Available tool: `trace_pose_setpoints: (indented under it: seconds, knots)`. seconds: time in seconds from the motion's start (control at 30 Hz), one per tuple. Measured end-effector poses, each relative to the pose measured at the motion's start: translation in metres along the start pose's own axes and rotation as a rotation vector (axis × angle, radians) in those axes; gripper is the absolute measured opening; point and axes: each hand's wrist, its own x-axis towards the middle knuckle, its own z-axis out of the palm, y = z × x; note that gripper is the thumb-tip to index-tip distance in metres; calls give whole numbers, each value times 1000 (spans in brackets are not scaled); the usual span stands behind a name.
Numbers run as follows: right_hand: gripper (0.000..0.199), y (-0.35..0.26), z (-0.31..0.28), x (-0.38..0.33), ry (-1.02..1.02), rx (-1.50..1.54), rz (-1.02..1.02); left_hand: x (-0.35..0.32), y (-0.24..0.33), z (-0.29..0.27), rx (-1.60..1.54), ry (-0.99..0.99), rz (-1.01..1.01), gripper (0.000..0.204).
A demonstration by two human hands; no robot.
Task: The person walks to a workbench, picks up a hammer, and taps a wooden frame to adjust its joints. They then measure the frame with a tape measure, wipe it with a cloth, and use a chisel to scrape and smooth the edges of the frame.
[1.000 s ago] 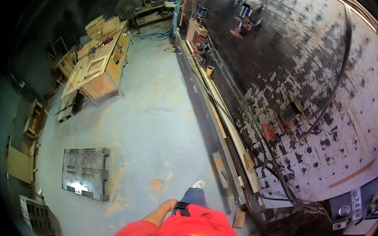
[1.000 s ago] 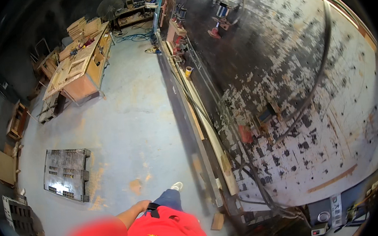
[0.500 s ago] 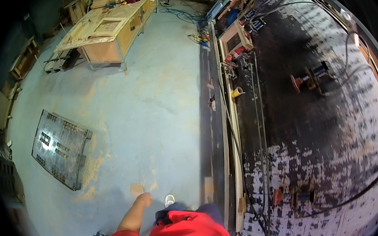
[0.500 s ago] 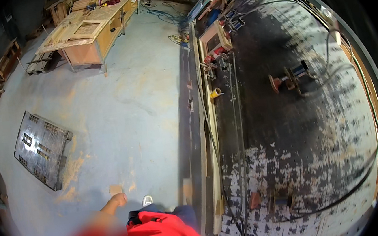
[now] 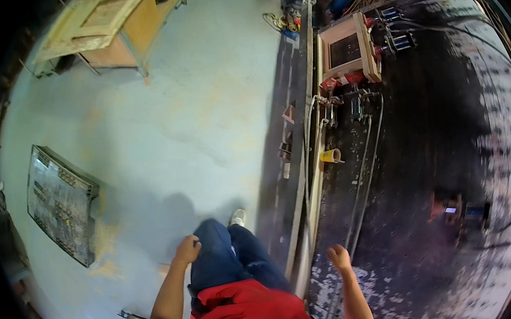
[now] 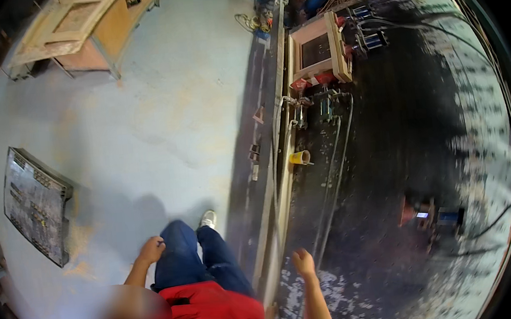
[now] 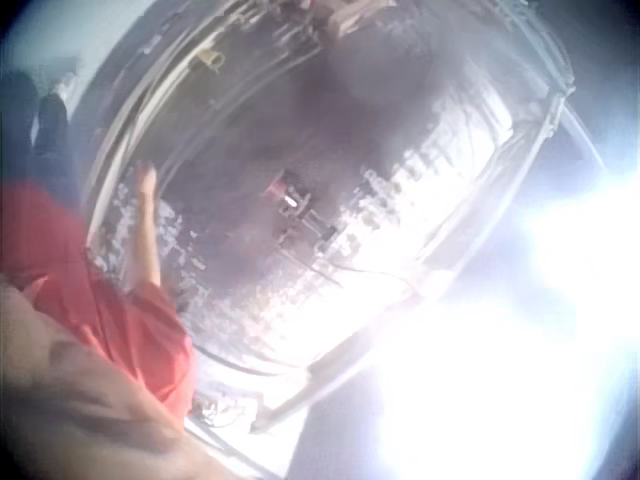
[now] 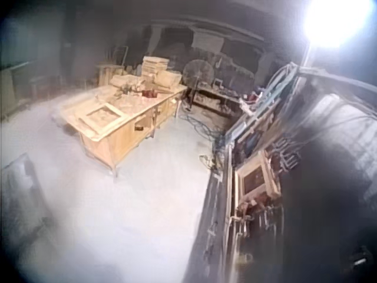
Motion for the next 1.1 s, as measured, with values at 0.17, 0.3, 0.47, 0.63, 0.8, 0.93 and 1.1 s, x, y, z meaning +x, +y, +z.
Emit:
trace_pose_setpoints:
  seconds: [0.17,0.3,0.47,0.63,0.8,0.93,1.1]
  knots:
    - [26,-270,13,116,-310,26,-25,119,132,-55,-322,-53,-175,52]
    - [32,-364,28,226,-302,-340,-96,244,201,-100,-337,-59,-243,64]
    - [57,-391,27,331,-202,-317,238,382,308,-177,-154,-158,-254,78]
    - [92,-480,46,395,-237,-307,425,443,338,-196,-69,-174,-277,80]
    - [114,-516,79,517,-374,-437,557,539,389,-211,9,-171,-462,87]
    - [112,-556,60,596,-372,-644,430,590,411,-185,134,-96,-553,92]
    - [109,-578,22,641,-480,-578,593,618,454,-168,189,-168,-587,96]
